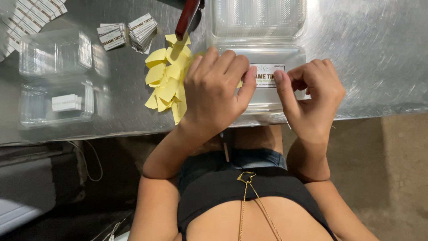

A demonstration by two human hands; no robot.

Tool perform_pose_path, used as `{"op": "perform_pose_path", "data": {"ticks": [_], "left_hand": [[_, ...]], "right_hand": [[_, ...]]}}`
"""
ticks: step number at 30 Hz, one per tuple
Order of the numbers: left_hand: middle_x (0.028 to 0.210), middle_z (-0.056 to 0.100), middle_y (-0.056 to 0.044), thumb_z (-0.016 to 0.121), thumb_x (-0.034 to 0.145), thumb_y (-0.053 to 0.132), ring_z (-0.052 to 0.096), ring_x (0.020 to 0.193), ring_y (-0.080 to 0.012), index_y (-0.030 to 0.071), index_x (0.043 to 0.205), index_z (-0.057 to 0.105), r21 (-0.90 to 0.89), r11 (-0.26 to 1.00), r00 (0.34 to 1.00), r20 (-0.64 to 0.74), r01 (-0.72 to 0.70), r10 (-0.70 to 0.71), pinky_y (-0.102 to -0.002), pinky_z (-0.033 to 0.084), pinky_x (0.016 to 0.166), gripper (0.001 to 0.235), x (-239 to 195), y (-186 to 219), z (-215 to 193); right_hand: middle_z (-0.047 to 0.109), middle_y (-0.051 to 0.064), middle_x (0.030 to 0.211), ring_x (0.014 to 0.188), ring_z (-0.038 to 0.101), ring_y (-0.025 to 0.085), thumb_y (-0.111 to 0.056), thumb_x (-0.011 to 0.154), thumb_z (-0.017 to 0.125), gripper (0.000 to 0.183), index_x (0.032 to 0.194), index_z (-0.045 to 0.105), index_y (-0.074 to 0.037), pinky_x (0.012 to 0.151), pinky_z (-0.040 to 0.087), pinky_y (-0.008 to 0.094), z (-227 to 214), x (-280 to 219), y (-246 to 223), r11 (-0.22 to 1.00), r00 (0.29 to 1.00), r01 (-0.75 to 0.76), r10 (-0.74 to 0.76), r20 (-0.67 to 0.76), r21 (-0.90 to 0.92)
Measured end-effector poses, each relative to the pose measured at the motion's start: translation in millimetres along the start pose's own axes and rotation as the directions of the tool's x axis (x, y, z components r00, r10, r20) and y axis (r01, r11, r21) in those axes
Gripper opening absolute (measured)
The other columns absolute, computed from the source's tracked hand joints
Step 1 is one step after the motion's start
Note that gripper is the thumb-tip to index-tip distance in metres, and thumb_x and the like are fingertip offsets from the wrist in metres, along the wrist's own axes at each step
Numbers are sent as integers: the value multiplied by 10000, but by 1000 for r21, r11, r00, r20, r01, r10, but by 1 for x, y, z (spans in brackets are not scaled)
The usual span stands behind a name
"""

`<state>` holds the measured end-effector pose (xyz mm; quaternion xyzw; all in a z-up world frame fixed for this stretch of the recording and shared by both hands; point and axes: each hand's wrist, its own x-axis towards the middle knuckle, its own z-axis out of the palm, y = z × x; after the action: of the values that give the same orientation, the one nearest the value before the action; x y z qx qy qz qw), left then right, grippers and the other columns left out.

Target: The person peels small white labels from a stack and applies them to the lids of clear plastic food containers. The person works at a stainless steel table, handling the containers and labels by hand to create a stack of labeled items.

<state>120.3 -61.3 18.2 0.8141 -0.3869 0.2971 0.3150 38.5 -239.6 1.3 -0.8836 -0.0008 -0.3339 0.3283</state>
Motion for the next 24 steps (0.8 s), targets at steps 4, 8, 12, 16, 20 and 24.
{"op": "perform_pose_path", "data": {"ticks": [4, 8, 12, 16, 20, 24], "left_hand": [[829, 572, -33, 753, 940, 158, 544, 791, -242, 95, 853, 619, 15, 1000, 1000, 13, 11, -11, -386, 425, 724, 172, -2, 1, 1], [831, 568, -34, 752, 941, 168, 556, 805, -245, 95, 868, 622, 20, 1000, 999, 23, 22, -23, -385, 444, 727, 166, -1, 2, 3], [818, 568, -31, 755, 926, 167, 558, 792, -237, 95, 856, 628, 41, 999, 999, 39, 29, -31, -380, 452, 709, 162, 0, 3, 3], [804, 577, -35, 747, 909, 167, 568, 784, -237, 94, 830, 625, 65, 997, 998, 43, 32, -35, -378, 467, 704, 163, 0, 3, 6], [791, 602, -34, 741, 928, 205, 596, 761, -208, 85, 837, 645, 59, 996, 989, 128, 64, -72, -377, 491, 671, 178, 0, -3, 9], [771, 610, -33, 767, 961, 374, 620, 744, -205, 76, 891, 600, 7, 982, 962, 203, 187, -184, -390, 505, 647, 349, -1, -10, 13]], "right_hand": [[576, 47, 757, 718, 489, 145, -81, 1084, 820, 318, 831, 640, -12, 623, 395, 272, -1, -2, 1, 1000, 1000, -4, 4, 29, -4], [568, 47, 754, 715, 486, 145, -75, 1081, 815, 313, 832, 636, -12, 614, 392, 271, -1, -1, 0, 1000, 999, -14, 14, 31, -12], [559, 40, 735, 707, 477, 149, -87, 1078, 815, 327, 816, 631, -21, 606, 383, 278, 1, -1, 2, 999, 999, -9, 10, 35, -35], [549, 39, 735, 716, 473, 164, -103, 1072, 818, 366, 798, 588, -28, 626, 378, 299, 2, 1, 4, 999, 998, 3, 0, 56, -50], [500, 52, 737, 744, 437, 210, -133, 1035, 852, 438, 771, 515, -39, 655, 357, 346, 2, 4, 5, 993, 997, 27, -18, 73, -117], [459, 68, 725, 743, 395, 245, -209, 931, 926, 521, 757, 469, -29, 639, 332, 372, 1, 5, 4, 989, 996, 46, -35, 80, -140]]}}
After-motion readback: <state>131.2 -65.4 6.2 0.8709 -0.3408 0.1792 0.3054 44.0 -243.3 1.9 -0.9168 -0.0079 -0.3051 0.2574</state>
